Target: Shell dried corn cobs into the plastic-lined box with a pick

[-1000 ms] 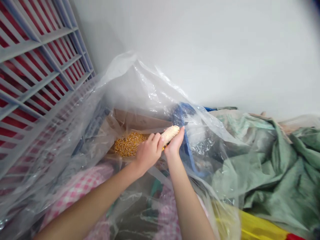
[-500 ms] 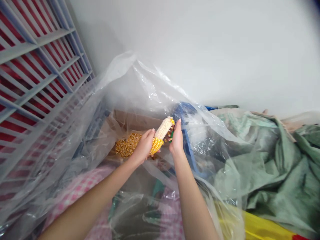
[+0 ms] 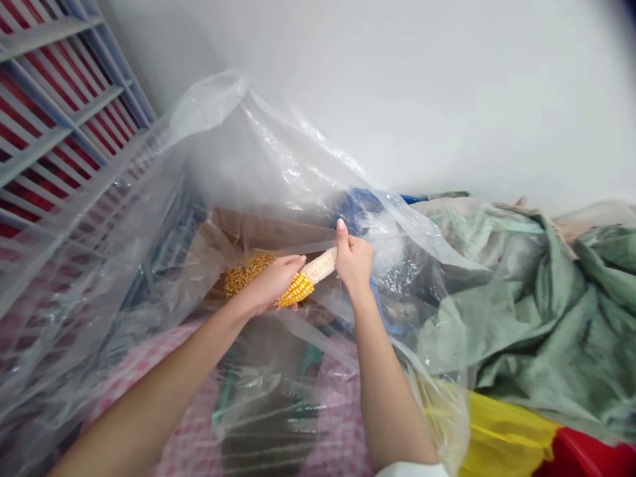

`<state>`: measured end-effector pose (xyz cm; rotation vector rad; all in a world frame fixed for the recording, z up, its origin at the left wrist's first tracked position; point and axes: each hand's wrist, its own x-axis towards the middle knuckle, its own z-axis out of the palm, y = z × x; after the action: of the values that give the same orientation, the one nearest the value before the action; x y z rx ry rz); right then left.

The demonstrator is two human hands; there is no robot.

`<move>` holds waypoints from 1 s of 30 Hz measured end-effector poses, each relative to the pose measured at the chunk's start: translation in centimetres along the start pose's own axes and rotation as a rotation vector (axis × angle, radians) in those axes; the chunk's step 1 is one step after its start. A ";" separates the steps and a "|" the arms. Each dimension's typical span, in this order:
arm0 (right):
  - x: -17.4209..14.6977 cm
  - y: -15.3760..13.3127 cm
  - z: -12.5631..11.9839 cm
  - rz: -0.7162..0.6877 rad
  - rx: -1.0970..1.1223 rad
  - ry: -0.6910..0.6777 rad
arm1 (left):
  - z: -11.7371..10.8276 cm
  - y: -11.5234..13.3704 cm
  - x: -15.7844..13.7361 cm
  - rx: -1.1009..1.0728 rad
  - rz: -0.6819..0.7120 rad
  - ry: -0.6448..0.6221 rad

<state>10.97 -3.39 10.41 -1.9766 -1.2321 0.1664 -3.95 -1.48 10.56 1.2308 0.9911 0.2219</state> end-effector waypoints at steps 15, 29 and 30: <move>-0.7 -0.2 0.2 -0.152 -0.140 0.057 | -2.1 1.2 0.1 -0.137 -0.175 -0.041; -1.1 -0.2 0.1 -0.401 0.006 -0.143 | -4.9 2.6 -0.9 0.042 -0.288 -0.241; -1.2 -0.2 0.2 -0.391 0.024 -0.150 | -5.1 2.5 -0.9 0.050 -0.290 -0.242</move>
<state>10.11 -4.21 10.10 -1.6879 -1.6790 0.1327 -7.29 2.39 13.20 1.1133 0.9529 -0.1763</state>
